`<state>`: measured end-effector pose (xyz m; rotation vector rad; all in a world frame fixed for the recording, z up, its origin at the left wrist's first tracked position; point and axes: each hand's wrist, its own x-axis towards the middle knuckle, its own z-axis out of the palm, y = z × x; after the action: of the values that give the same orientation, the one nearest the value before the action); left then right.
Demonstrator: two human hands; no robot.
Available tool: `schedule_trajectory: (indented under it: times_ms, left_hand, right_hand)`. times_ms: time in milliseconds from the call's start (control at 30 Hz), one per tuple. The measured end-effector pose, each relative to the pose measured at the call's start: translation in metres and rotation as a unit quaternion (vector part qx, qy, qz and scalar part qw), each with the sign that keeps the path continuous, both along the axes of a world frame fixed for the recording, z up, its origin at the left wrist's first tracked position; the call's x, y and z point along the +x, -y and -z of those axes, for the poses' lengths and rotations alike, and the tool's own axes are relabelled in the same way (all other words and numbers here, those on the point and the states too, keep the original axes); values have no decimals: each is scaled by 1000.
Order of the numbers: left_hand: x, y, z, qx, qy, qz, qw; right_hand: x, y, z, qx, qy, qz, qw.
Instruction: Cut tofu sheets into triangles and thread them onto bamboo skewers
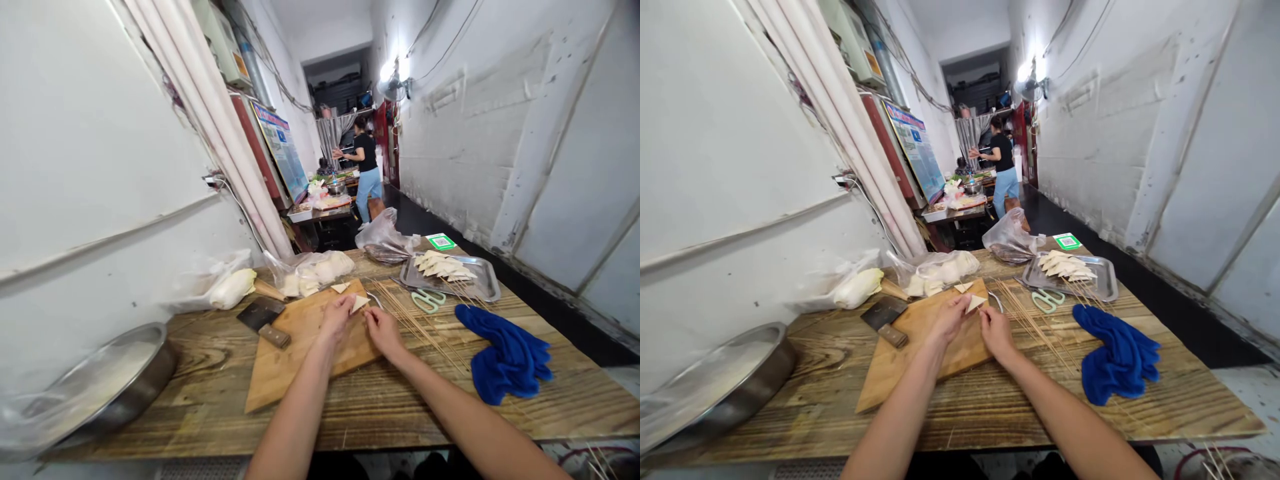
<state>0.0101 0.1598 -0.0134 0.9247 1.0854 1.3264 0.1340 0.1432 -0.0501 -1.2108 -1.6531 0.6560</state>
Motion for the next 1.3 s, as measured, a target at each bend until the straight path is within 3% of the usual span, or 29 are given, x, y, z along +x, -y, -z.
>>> schedule_trajectory:
  times_ms: [200,300,467,567,633,733,800,867,1000,1100,1200,1300]
  left_hand:
    - [-12,-1,5,-76,95,-119,986]
    - [-17,-1,4,-76,83,-115,987]
    - [0,3,12,-63,45,-68,995]
    - [2,-1,15,-9,-69,-68,995]
    - [-4,-8,16,34,-243,-112,963]
    - [-12,-19,16,-18,-517,-139,844]
    - [-11,-25,16,-77,-617,-129,772]
    - [-6,-29,16,-100,-643,-127,749]
    - [8,-28,19,-72,-608,-112,783]
    - [11,-24,27,12,-548,-108,829]
    - [1,-19,36,73,-410,-77,906]
    - [-21,-10,40,65,-198,-81,975]
  right_hand:
    - [1,4,0,5,102,-35,994]
    - [0,7,0,13,121,-43,992]
    - [0,6,-2,13,106,-25,994]
    - [5,0,-5,6,87,12,996]
    - [10,-5,-7,2,65,47,997]
    - [15,-11,-7,-5,35,74,997]
    - [16,-14,-5,-7,28,71,997]
    - [16,-14,-4,-6,24,67,997]
    - [15,-13,-3,-7,11,75,997]
    - [16,-12,-6,-2,-1,81,997]
    - [16,-10,-8,9,-10,77,997]
    - [13,-5,-8,10,8,54,998]
